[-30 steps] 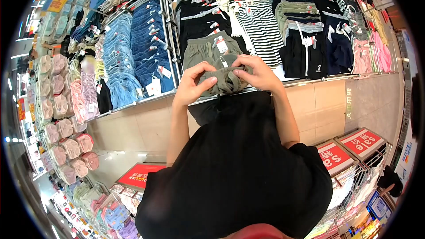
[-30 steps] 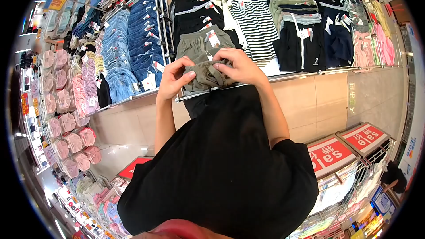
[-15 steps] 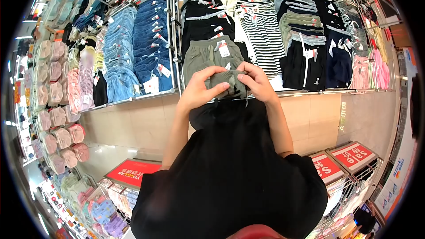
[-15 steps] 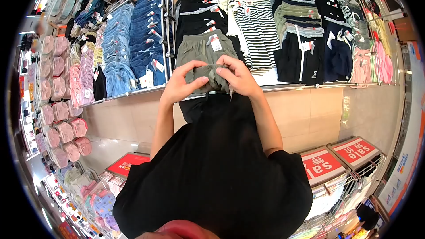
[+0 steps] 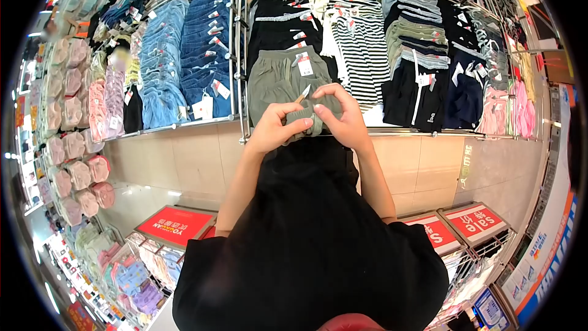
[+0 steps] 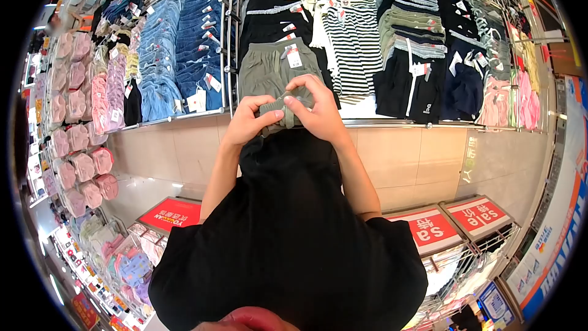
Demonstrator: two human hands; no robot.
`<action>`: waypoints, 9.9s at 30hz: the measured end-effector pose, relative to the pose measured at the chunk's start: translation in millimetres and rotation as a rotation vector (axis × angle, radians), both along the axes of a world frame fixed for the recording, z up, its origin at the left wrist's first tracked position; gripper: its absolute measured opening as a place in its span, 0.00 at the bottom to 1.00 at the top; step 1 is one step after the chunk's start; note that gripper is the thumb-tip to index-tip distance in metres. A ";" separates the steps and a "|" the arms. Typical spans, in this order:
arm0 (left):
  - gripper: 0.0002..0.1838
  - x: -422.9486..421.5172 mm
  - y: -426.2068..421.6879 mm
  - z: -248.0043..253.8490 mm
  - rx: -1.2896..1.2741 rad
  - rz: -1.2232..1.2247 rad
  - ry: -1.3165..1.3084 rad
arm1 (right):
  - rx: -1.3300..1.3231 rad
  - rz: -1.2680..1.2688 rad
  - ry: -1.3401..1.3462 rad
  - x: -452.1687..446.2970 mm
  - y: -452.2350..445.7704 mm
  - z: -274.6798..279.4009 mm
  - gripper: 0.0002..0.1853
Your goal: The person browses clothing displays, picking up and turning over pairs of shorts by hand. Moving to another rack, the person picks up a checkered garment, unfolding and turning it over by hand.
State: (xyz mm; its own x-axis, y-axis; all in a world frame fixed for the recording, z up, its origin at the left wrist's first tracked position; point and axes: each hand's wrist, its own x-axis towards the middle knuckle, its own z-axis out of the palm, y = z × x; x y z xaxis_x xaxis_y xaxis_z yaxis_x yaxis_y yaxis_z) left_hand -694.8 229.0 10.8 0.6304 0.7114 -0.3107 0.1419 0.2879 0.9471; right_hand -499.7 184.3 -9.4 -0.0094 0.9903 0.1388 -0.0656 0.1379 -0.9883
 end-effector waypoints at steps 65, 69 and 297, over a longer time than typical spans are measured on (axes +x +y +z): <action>0.09 -101.7 23.5 -74.8 -0.071 0.437 -0.256 | 0.664 -0.091 -0.599 -86.2 65.8 51.4 0.22; 0.10 -103.2 32.7 -62.1 -0.033 0.559 -0.377 | 0.548 0.012 -0.808 -79.9 64.0 49.4 0.16; 0.08 -121.9 36.8 -29.6 0.376 -0.088 -0.065 | 0.065 -0.730 -0.977 -86.6 8.8 -1.4 0.28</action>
